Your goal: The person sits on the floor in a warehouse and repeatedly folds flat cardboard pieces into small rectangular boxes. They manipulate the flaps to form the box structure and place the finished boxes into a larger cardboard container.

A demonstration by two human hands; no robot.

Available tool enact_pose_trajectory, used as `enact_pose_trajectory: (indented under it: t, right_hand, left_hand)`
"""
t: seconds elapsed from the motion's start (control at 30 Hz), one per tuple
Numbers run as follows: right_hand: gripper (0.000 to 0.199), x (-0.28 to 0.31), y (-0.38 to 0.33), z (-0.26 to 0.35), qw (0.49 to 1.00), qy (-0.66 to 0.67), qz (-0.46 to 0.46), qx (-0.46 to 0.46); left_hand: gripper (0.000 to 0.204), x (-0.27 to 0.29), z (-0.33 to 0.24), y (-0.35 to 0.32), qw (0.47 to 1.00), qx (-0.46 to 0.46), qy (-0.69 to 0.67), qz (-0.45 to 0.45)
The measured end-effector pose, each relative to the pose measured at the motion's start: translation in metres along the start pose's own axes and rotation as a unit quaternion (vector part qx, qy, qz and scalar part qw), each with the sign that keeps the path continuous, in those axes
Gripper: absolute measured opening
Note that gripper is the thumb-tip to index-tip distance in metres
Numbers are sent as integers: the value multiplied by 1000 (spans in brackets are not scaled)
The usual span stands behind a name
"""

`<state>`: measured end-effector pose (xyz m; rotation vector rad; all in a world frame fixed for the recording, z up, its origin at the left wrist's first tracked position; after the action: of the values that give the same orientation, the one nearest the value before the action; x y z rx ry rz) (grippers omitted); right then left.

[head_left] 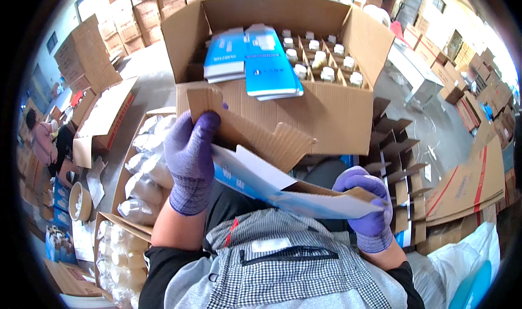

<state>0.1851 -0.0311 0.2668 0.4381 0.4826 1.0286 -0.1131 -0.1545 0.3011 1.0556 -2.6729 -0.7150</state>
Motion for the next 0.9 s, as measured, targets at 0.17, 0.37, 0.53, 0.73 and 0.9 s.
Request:
enact_pose_trajectory:
  t: [0.17,0.37,0.53,0.73,0.9]
  right_hand:
    - [42,33,-32,20,888,-401,-205,-86]
    - [44,48,-64,10,914,-228,-327,-79]
    - [48,-18,-33,42,875,-483,-8,-36]
    - [54,-54,-7,32,875,-442,194,-33]
    - [50,-74,-1,48,725,-676,77,108]
  left_hand:
    - [56,-58,-37,-31,988,-132,-16,81]
    - [73,-112,-63,-57,820,-324,107,460]
    - [66,-107,-60,-51,817,-253,161,492]
    - [26,-129,-60,-56,806,-218,323,446]
    - [67,-94,-11,-30,949,-27,-32,311]
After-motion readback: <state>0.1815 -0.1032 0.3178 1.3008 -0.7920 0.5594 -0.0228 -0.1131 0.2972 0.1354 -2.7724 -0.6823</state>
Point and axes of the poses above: each hand's wrist, its own y-axis towards the middle knuckle, its own x-axis out of the back of the hand, z = x × y, the point moved 9 cm from there along y, towards the middle knuckle, and after that the axes turned 7 degrees about z, right-handed, at the moved point
